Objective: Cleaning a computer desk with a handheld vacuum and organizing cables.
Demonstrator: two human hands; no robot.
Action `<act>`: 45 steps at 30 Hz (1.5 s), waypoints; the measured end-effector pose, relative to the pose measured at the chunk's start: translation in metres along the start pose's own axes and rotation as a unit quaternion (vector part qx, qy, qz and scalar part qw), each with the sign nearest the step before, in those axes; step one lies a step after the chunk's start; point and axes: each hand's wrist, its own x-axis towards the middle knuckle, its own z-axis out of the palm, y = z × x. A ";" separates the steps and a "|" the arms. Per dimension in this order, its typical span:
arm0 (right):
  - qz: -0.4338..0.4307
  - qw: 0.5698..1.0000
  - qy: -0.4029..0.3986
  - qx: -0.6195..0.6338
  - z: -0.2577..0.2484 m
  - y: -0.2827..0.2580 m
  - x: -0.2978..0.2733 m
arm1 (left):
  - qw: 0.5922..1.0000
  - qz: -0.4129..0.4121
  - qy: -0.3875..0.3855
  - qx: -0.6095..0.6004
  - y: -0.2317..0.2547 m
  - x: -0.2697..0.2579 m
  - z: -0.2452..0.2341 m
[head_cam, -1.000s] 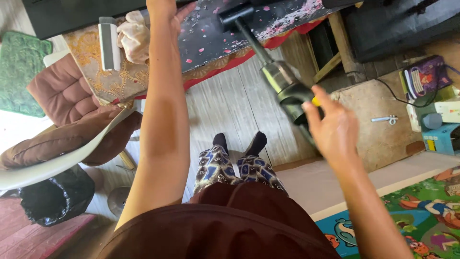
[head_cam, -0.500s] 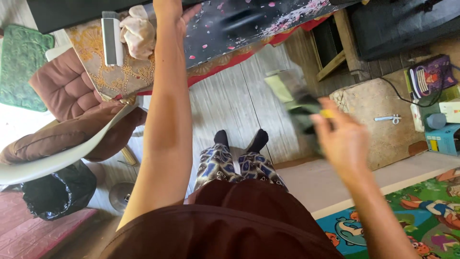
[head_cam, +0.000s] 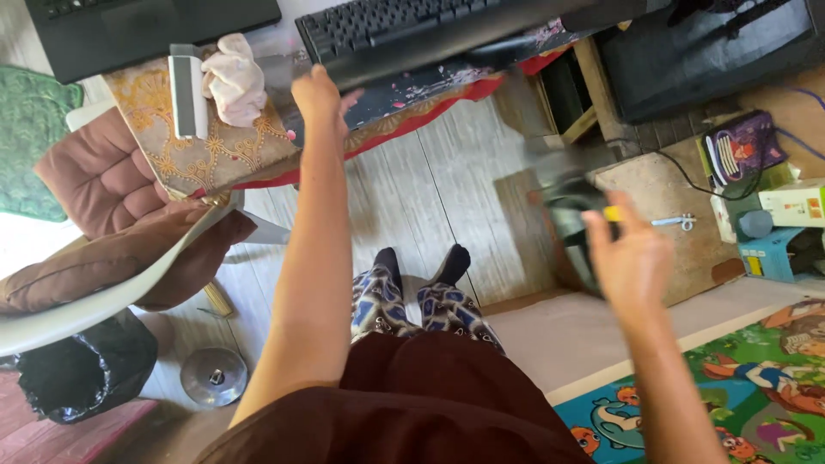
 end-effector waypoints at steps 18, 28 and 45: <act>0.127 0.982 0.113 -0.082 -0.015 0.046 0.027 | 0.964 0.060 0.260 -0.021 -0.039 -0.019 0.029; -0.020 0.995 0.095 0.014 -0.069 -0.053 0.066 | 0.915 0.083 0.364 0.155 -0.119 -0.007 0.005; -0.103 0.992 -0.067 -0.038 0.057 -0.212 0.294 | 0.825 0.080 0.199 0.522 -0.110 -0.022 0.005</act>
